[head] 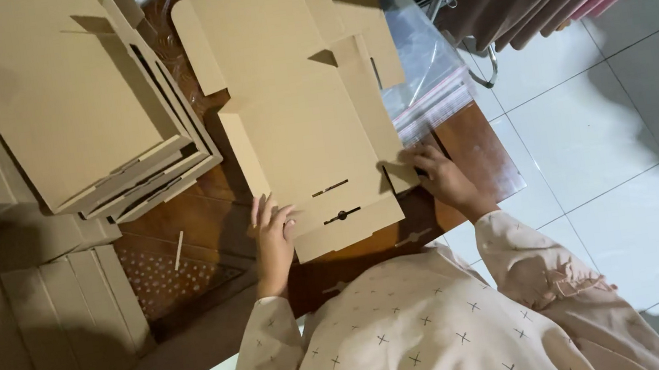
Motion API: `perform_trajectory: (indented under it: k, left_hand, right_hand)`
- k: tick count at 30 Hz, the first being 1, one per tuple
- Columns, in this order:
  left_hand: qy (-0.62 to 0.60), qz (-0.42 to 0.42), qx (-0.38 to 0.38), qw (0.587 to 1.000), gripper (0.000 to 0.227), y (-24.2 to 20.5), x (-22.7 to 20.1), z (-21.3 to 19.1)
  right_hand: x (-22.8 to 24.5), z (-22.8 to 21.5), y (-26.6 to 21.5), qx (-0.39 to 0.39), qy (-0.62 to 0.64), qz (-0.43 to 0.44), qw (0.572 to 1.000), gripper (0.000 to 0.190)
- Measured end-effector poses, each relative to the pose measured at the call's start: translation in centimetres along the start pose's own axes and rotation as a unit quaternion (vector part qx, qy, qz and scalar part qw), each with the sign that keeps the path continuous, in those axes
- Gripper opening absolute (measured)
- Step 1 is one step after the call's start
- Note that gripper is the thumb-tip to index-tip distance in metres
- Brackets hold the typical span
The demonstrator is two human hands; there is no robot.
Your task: The person assembles flat cardboard boxes into their final box shapes.
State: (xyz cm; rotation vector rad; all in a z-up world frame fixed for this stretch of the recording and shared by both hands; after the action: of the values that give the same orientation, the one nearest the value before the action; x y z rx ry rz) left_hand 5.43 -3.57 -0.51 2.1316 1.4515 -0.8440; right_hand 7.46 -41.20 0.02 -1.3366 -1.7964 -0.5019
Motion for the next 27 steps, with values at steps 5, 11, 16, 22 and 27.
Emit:
perform_trajectory:
  k: [5, 11, 16, 22, 27]
  left_hand:
    - [0.052, -0.035, -0.007, 0.998, 0.033, 0.2, 0.2, -0.6]
    - [0.012, -0.032, -0.066, 0.997, 0.036, 1.3, -1.7, -1.6]
    - [-0.116, -0.061, -0.144, 0.981, 0.025, 1.0, 0.2, 0.0]
    - [-0.142, -0.041, -0.211, 0.966, 0.015, -0.9, 3.5, 2.9]
    - [-0.213, -0.101, -0.203, 0.950, 0.014, -0.5, 2.9, 4.2]
  right_hand:
    - [0.4, -0.2, 3.3, -0.026, -0.038, -0.066, 0.997, 0.026]
    - [-1.5, 3.4, 6.7, -0.002, -0.115, -0.086, 0.990, 0.025]
    - [5.3, 3.4, 6.0, 0.041, -0.235, -0.193, 0.952, 0.041]
    - [0.2, 4.6, 6.9, 0.114, -0.212, -0.194, 0.951, 0.031]
    - [1.4, 3.0, 6.3, 0.082, -0.243, -0.302, 0.918, 0.031]
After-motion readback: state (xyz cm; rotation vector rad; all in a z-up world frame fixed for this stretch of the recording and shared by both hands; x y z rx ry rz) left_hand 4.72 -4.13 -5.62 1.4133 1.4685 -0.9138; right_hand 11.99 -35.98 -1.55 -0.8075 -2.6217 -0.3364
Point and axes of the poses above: each hand's wrist, its own y-axis towards the middle knuckle, its own z-axis out of the palm, x = y × z, the point moved 6 cm from there along y, towards the middle knuckle, and after that the axes turned 15 degrees about x, right-handed, at the moved point
